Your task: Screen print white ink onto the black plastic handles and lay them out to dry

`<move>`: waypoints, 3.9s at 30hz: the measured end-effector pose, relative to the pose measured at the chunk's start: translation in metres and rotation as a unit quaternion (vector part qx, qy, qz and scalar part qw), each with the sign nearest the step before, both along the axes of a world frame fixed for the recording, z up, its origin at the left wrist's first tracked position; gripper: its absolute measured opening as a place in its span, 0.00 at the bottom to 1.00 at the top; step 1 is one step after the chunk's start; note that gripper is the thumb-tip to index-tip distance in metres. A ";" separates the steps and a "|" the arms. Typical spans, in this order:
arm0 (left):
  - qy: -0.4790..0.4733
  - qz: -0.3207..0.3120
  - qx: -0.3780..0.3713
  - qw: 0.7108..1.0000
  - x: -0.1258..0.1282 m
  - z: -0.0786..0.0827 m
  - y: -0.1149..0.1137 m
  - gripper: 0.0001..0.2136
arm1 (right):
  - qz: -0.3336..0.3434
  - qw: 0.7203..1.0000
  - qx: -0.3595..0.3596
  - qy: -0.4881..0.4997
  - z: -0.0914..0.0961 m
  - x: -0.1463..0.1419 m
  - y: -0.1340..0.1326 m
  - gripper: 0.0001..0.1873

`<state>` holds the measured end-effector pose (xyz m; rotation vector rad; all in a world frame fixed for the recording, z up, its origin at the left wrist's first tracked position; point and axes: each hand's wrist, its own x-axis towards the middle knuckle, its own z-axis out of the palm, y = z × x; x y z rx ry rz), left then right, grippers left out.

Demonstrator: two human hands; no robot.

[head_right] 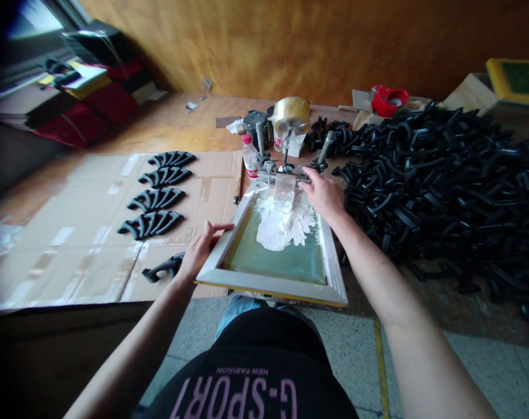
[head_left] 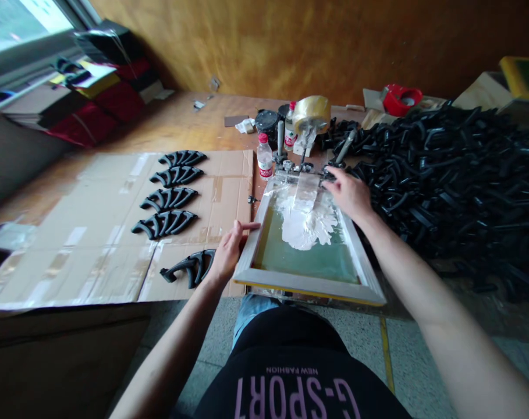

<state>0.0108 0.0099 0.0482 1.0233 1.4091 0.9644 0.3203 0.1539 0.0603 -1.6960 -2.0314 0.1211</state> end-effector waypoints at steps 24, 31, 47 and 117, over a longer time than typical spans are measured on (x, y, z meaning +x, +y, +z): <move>-0.180 0.236 -0.086 0.951 0.022 -0.058 -0.059 0.23 | 0.326 0.943 -0.067 -0.026 -0.058 -0.175 -0.145 0.08; -0.054 0.396 -0.110 0.910 -0.122 -0.094 -0.121 0.23 | 0.468 0.876 -0.097 -0.068 -0.076 -0.315 -0.131 0.07; 0.095 0.301 -0.211 0.925 -0.211 -0.147 -0.147 0.19 | 0.371 0.909 -0.138 -0.127 -0.107 -0.377 -0.129 0.07; 0.573 -0.083 0.096 0.810 -0.284 -0.160 -0.071 0.21 | 0.176 0.897 -0.376 0.151 -0.170 -0.424 -0.170 0.09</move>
